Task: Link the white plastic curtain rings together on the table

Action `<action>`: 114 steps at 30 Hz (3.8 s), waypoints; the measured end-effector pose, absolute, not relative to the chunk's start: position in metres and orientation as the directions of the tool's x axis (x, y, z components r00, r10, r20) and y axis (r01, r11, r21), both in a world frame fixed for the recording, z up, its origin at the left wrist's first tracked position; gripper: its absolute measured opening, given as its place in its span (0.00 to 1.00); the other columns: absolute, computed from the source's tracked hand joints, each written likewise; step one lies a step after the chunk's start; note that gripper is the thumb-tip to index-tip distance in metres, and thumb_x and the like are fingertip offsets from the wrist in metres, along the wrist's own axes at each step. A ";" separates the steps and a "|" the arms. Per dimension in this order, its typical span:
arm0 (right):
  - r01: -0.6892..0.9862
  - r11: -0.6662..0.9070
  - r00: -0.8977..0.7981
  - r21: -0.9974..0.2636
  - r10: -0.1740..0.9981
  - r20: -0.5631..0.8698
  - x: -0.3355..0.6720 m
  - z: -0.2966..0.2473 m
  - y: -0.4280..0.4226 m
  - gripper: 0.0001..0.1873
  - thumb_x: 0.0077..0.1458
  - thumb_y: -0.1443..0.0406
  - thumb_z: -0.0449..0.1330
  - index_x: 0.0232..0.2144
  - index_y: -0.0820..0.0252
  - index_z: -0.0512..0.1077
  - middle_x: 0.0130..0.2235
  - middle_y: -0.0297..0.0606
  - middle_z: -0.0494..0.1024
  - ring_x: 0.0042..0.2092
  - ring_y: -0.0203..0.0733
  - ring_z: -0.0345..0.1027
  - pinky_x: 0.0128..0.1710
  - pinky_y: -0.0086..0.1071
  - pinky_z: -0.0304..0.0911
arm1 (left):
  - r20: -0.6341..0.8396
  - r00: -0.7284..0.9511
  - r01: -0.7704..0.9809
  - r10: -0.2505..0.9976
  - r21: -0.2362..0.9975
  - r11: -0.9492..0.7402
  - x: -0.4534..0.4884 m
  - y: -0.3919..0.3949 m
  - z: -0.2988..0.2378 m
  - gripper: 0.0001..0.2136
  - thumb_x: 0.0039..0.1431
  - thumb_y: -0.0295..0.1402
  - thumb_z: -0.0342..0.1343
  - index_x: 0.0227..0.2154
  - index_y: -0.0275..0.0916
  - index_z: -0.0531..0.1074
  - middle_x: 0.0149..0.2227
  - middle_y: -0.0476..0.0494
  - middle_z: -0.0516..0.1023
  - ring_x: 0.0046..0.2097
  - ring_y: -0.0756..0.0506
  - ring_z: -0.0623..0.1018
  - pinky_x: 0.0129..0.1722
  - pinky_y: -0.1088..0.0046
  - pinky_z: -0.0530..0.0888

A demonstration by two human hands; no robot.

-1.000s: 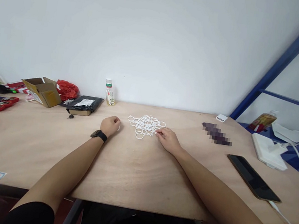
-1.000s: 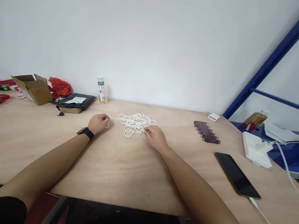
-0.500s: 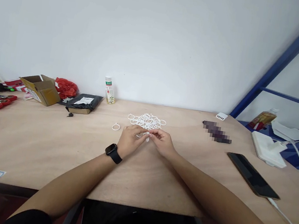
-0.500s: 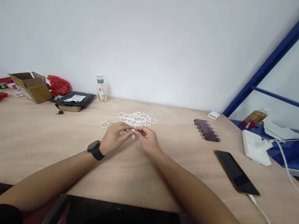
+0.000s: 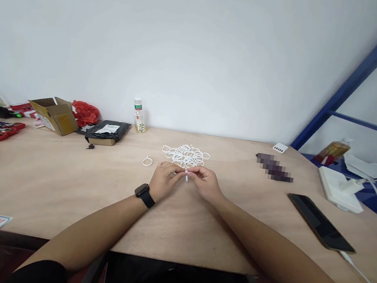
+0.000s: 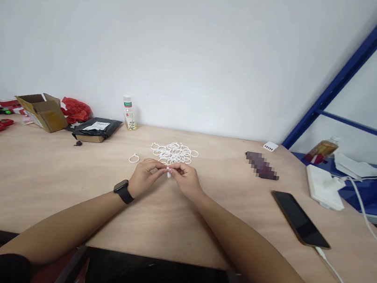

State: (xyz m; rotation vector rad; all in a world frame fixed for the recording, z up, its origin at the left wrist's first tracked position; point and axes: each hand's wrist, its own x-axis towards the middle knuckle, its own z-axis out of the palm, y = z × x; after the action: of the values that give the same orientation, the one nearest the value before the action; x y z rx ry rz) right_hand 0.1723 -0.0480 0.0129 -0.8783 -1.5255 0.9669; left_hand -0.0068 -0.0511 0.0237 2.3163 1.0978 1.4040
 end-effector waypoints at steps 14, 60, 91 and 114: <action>0.116 0.481 -0.086 -0.869 0.876 0.474 0.169 0.010 -0.049 0.13 0.54 0.55 0.63 0.34 0.58 0.76 0.31 0.36 0.78 0.33 0.39 0.70 0.34 0.32 0.66 | 0.692 0.243 0.481 0.680 0.523 -0.704 -0.002 -0.052 0.025 0.08 0.62 0.37 0.56 0.32 0.40 0.74 0.34 0.46 0.80 0.38 0.46 0.77 0.45 0.64 0.70; 0.512 0.764 -0.507 -0.392 0.637 0.580 0.197 0.013 -0.030 0.14 0.61 0.71 0.51 0.41 0.55 0.75 0.41 0.40 0.77 0.45 0.44 0.70 0.46 0.39 0.64 | 0.622 0.482 0.647 0.617 0.222 -0.730 -0.026 -0.032 0.026 0.18 0.59 0.43 0.57 0.50 0.43 0.72 0.52 0.41 0.74 0.54 0.41 0.70 0.55 0.59 0.64; 0.436 0.565 -0.277 -0.701 0.825 0.492 0.184 0.021 -0.046 0.09 0.56 0.62 0.57 0.32 0.58 0.76 0.31 0.35 0.79 0.31 0.38 0.69 0.33 0.31 0.64 | 0.616 0.487 0.407 0.620 0.468 -0.784 -0.016 -0.036 0.022 0.13 0.60 0.41 0.58 0.45 0.43 0.76 0.42 0.41 0.77 0.46 0.44 0.75 0.48 0.64 0.73; 0.466 0.608 -0.362 -0.643 0.794 0.488 0.187 0.018 -0.042 0.08 0.56 0.65 0.57 0.30 0.58 0.76 0.31 0.35 0.79 0.32 0.38 0.71 0.33 0.30 0.62 | 0.650 0.484 0.429 0.586 0.407 -0.806 -0.012 -0.037 0.018 0.10 0.62 0.38 0.56 0.40 0.41 0.78 0.38 0.43 0.79 0.41 0.46 0.77 0.44 0.67 0.73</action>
State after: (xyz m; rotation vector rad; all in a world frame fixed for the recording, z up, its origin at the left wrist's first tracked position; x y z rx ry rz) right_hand 0.1870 -0.0422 0.0182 -0.9942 -2.0190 0.5108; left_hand -0.0116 -0.0373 0.0178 2.5381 0.8780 1.2231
